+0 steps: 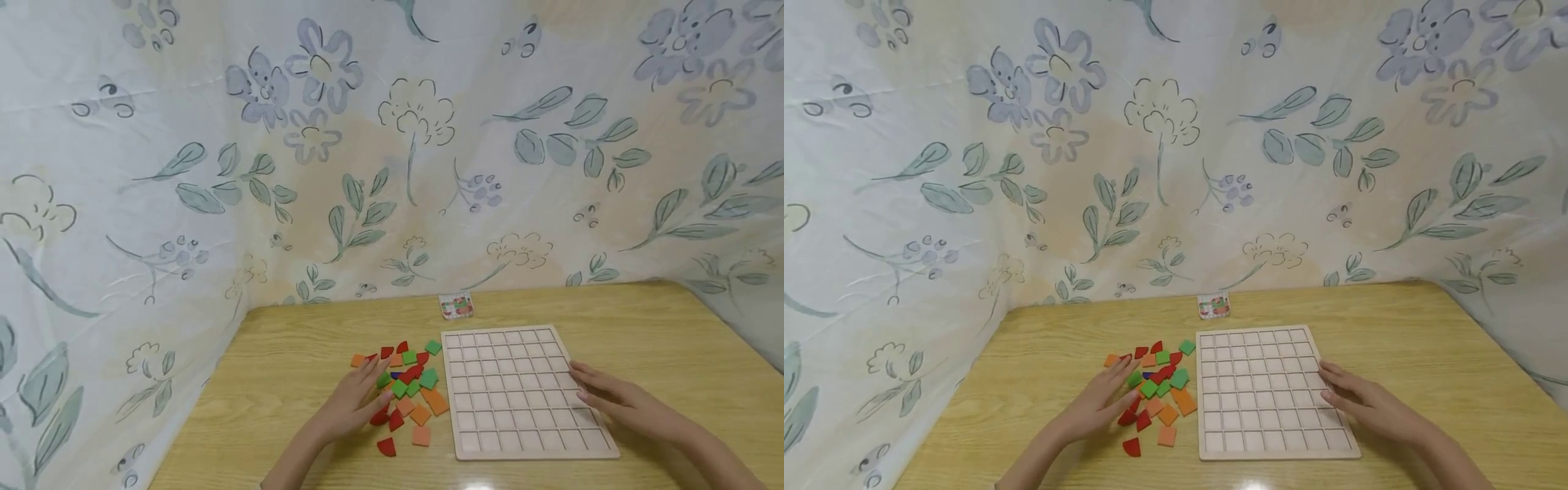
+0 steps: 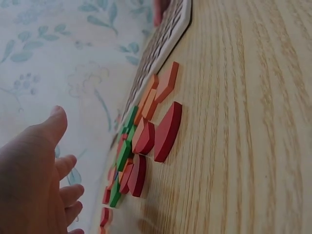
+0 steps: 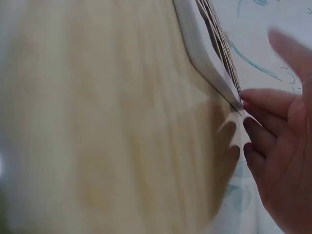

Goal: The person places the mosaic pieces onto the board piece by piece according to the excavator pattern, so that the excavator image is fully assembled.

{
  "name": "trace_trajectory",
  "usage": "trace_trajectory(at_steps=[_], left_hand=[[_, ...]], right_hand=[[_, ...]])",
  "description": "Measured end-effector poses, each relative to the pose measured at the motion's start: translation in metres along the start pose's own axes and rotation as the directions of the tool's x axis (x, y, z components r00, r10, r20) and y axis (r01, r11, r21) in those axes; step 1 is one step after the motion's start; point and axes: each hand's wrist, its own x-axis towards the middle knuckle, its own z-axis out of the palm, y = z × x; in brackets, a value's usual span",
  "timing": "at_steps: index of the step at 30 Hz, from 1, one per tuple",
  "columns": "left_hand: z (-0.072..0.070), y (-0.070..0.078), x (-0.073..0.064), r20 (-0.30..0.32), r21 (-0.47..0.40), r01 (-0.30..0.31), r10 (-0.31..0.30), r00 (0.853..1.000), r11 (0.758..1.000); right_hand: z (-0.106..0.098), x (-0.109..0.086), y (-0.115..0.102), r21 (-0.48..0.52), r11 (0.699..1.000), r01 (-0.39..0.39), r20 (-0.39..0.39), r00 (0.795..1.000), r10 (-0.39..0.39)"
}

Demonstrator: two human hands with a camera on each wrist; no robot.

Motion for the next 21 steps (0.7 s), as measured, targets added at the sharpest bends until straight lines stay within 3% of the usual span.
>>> trace_trajectory(at_steps=[6,12,18,21], left_hand=[[0.001,-0.001,-0.001,0.021,-0.035,-0.024,0.025,0.999,0.999],[-0.002,-0.002,-0.005,0.030,-0.066,0.000,0.002,1.000,0.998],[-0.002,-0.004,-0.007,0.037,-0.073,0.018,-0.016,0.999,0.997],[-0.004,-0.005,-0.008,0.009,-0.076,0.026,-0.026,1.000,0.997]], right_hand=[[-0.010,0.004,0.011,-0.062,0.991,0.121,0.082,0.990,-0.116],[-0.020,0.009,0.019,0.050,0.973,0.225,0.192,0.954,-0.231],[-0.020,0.012,0.020,0.027,0.969,0.246,0.162,0.955,-0.247],[-0.020,0.015,0.020,0.009,0.969,0.246,0.154,0.957,-0.245]])
